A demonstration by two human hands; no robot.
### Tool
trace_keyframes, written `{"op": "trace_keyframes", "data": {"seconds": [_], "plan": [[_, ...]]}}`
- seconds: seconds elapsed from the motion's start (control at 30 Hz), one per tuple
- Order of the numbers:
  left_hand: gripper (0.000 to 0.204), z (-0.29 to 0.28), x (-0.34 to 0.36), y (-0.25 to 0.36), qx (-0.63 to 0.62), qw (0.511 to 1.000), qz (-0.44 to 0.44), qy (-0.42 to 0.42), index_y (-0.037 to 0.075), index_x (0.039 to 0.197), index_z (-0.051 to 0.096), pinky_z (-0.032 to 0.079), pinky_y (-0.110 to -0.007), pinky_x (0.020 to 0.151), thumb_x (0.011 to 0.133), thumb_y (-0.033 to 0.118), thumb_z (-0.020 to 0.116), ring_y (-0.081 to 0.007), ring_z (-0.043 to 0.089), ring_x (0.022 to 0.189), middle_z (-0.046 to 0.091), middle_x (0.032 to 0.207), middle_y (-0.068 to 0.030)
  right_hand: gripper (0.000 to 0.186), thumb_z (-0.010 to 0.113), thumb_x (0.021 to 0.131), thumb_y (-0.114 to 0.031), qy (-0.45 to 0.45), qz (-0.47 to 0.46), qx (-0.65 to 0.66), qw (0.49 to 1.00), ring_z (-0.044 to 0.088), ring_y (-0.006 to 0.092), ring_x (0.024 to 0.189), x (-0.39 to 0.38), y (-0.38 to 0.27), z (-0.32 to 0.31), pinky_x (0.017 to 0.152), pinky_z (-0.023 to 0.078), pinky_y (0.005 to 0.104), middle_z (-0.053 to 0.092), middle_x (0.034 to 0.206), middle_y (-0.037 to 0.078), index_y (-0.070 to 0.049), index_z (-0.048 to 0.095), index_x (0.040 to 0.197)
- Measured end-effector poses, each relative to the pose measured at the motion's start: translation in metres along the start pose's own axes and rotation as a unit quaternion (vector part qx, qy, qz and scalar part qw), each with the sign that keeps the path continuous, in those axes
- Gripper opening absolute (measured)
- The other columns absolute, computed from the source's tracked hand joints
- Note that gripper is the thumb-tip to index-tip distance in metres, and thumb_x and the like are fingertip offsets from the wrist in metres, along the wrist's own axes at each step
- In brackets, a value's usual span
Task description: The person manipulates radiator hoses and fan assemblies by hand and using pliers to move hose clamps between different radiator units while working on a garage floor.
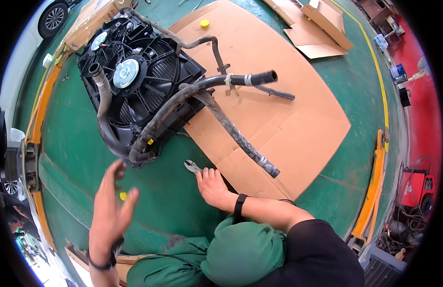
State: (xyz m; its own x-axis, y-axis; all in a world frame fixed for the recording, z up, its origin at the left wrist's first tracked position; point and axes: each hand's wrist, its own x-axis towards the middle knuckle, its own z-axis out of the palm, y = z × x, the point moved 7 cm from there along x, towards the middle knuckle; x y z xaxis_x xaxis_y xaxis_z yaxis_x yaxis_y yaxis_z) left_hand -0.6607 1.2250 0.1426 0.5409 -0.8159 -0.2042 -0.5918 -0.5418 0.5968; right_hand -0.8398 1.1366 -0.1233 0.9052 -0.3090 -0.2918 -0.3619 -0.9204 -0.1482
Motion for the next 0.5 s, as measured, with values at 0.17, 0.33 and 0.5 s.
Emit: {"op": "trace_keyframes", "data": {"seconds": [0.17,0.33,0.5], "plan": [[0.079,-0.012,-0.038,0.054,0.032,0.995,0.042,-0.090,-0.010,0.145,0.037,0.044,-0.047,0.108,0.083,0.017,0.079,-0.0463,0.052,0.127,0.051,0.138,-0.0304,0.053,0.070,0.076,-0.010,0.018,0.046,0.070,0.996,0.059,0.0318,0.093,0.012,-0.002,0.007,0.071,0.053,0.0423,0.055,0.103,0.018,0.002,0.045,0.121],[0.083,0.020,0.033,0.013,0.062,0.990,0.101,0.070,-0.014,0.145,0.031,0.039,-0.050,0.112,0.086,0.020,0.078,-0.0524,0.045,0.130,0.043,0.141,-0.0380,0.051,0.070,0.072,-0.008,0.010,0.092,0.160,0.983,0.059,0.0397,0.094,0.019,0.003,0.007,0.075,0.055,0.0480,0.054,0.103,0.022,0.004,0.044,0.114],[0.069,0.050,0.098,-0.028,-0.063,0.990,0.050,0.117,0.000,0.144,0.039,0.050,-0.046,0.096,0.087,0.013,0.076,-0.0443,0.061,0.109,0.062,0.121,-0.0269,0.042,0.063,0.074,-0.009,0.011,0.154,0.280,0.947,0.061,0.0423,0.096,0.024,0.014,0.012,0.080,0.056,0.0507,0.059,0.100,0.026,0.007,0.050,0.111]]}}
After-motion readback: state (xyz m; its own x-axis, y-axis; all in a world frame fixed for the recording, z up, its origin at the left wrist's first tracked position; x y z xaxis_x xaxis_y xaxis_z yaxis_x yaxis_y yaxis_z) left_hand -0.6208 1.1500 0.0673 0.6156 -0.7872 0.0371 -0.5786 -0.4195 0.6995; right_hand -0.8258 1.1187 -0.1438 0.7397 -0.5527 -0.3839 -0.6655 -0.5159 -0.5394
